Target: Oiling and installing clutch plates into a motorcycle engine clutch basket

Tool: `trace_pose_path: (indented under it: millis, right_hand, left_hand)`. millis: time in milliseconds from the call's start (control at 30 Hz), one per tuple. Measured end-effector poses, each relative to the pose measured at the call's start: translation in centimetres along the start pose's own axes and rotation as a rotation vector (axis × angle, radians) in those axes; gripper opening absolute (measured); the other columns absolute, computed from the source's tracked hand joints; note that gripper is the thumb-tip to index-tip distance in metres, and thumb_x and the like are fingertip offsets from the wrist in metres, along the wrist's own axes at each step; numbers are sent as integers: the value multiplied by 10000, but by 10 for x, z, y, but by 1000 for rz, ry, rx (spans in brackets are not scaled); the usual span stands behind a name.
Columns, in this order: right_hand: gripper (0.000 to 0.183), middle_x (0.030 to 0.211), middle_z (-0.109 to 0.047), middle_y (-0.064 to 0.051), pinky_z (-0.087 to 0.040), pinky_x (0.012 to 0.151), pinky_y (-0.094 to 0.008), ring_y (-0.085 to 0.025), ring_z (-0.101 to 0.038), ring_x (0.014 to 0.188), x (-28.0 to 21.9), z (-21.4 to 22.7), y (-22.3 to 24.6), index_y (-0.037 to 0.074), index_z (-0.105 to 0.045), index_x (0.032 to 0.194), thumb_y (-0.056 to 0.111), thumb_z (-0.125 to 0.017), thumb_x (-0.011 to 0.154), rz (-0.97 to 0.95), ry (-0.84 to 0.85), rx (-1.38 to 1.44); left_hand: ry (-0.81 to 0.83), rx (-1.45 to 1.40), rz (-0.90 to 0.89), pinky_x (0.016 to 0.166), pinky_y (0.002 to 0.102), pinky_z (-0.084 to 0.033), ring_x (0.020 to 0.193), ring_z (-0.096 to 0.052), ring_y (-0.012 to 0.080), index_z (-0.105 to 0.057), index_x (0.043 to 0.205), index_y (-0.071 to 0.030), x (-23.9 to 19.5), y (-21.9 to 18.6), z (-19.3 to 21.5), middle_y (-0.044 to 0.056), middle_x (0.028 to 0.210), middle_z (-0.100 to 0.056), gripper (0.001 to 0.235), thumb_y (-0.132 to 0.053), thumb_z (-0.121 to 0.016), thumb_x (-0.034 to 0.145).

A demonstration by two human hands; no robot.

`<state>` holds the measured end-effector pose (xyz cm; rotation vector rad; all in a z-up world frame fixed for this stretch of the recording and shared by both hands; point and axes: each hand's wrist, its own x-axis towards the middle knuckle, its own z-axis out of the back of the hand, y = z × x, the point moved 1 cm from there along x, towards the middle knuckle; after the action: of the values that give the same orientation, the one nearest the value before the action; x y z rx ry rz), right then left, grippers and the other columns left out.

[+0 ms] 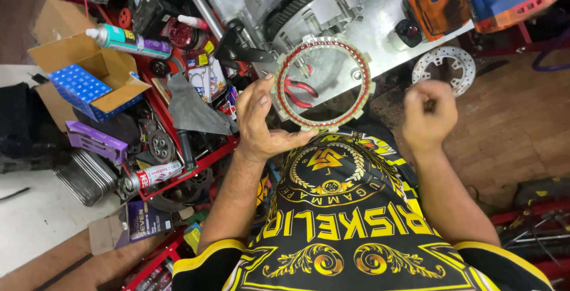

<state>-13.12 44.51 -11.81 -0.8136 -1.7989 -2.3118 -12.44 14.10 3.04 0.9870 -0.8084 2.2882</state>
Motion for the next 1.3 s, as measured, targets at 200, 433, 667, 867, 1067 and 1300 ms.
trace_pose_path:
  millis: [200,433,667,867,1067,1300]
  right_hand:
    - [121,840,-739,-296,-624,687,-544,-460,-710,729,49,-4,63,-44,-802,879,-89,-869,789,639,68,59]
    - [69,815,-760,-246,-608,696,-479,-403,-701,724,56,-9,66,-42,-809,802,-74,-831,859,660,57,63]
    - [71,767,-600,-169,-485,651,-446,-301,-580,699,41,-26,27,-104,-690,943,-55,-734,971,57,150,300]
    - [113,824,-654,-134,-485,682,-326,-159,-594,762,49,-69,-6,-88,-665,1132,-39,-664,1030,-357,243,469]
    - [148,971,-693,-125,-546,776,-249,-125,-623,899,58,-100,5,-54,-643,1192,-18,-608,1052,-476,250,568]
    - [388,1081,-623,-150,-534,785,-261,-167,-590,964,65,-107,-6,-36,-652,1342,-71,-694,958,-334,287,446]
  left_hand:
    - [31,-115,39,897,579,-553,1042,-652,467,-422,1424,-24,8,-13,-9,292,1249,-669,958,-503,-902,747]
    - [81,-225,182,1035,550,-505,1180,-615,449,-458,1426,13,4,-15,-13,287,1322,-642,1114,-576,-965,628]
    - [162,-313,362,1219,579,-292,1437,-419,399,-329,1586,-13,-1,-35,-22,224,1567,-446,884,-413,-761,926]
    - [183,-155,500,1273,569,-144,1560,-172,394,-333,1626,-84,-6,-32,-29,199,1695,-216,933,-395,-797,879]
    - [142,-125,530,1268,530,-150,1538,-166,391,-310,1636,-75,-14,-23,-37,217,1663,-193,972,-384,-815,865]
    - [146,-220,619,1275,539,-92,1562,-59,409,-200,1666,-79,-23,-19,-50,234,1696,-50,1068,-376,-816,846]
